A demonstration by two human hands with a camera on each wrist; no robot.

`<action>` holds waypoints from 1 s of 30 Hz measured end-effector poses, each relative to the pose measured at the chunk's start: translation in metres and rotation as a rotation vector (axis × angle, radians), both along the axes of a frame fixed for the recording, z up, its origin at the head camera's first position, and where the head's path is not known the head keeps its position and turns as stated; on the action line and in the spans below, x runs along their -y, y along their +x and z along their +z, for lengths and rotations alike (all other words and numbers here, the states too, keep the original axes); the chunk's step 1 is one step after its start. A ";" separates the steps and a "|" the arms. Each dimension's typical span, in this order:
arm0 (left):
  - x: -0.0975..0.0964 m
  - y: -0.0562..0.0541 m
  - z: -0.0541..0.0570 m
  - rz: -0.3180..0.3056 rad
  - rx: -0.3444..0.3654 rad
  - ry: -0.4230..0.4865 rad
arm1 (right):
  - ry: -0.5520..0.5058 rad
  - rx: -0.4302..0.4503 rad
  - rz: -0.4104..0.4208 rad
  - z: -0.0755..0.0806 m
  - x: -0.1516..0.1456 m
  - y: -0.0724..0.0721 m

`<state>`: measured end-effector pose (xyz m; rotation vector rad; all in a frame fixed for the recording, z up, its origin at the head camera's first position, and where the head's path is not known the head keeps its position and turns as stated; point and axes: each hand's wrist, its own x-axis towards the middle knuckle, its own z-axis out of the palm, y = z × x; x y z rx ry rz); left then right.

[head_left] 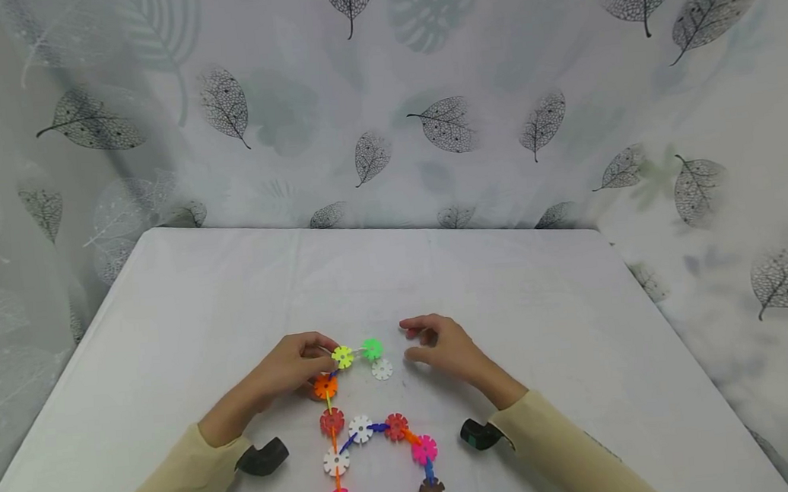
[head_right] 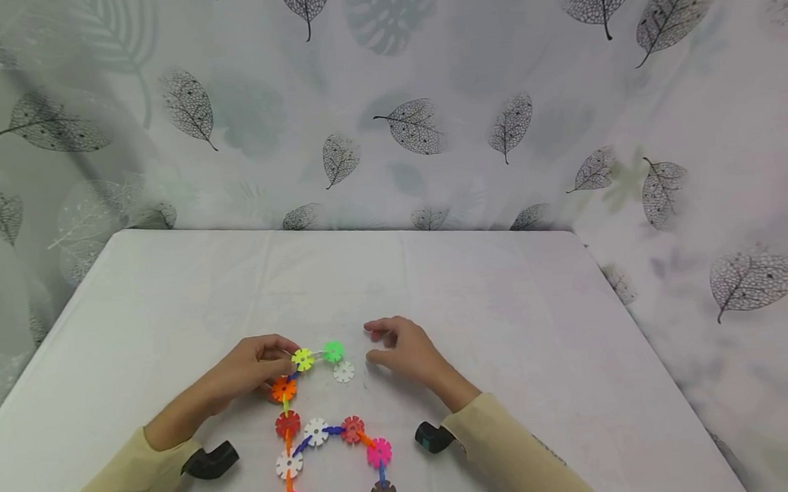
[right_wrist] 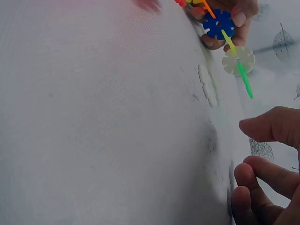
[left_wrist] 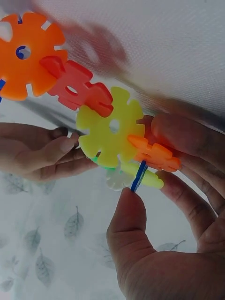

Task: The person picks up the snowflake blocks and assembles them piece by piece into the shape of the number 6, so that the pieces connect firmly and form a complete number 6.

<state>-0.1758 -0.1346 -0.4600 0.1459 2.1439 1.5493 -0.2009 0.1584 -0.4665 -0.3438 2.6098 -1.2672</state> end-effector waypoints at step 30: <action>-0.004 -0.001 -0.001 -0.001 -0.040 -0.082 | 0.237 -0.020 0.145 0.011 0.007 0.003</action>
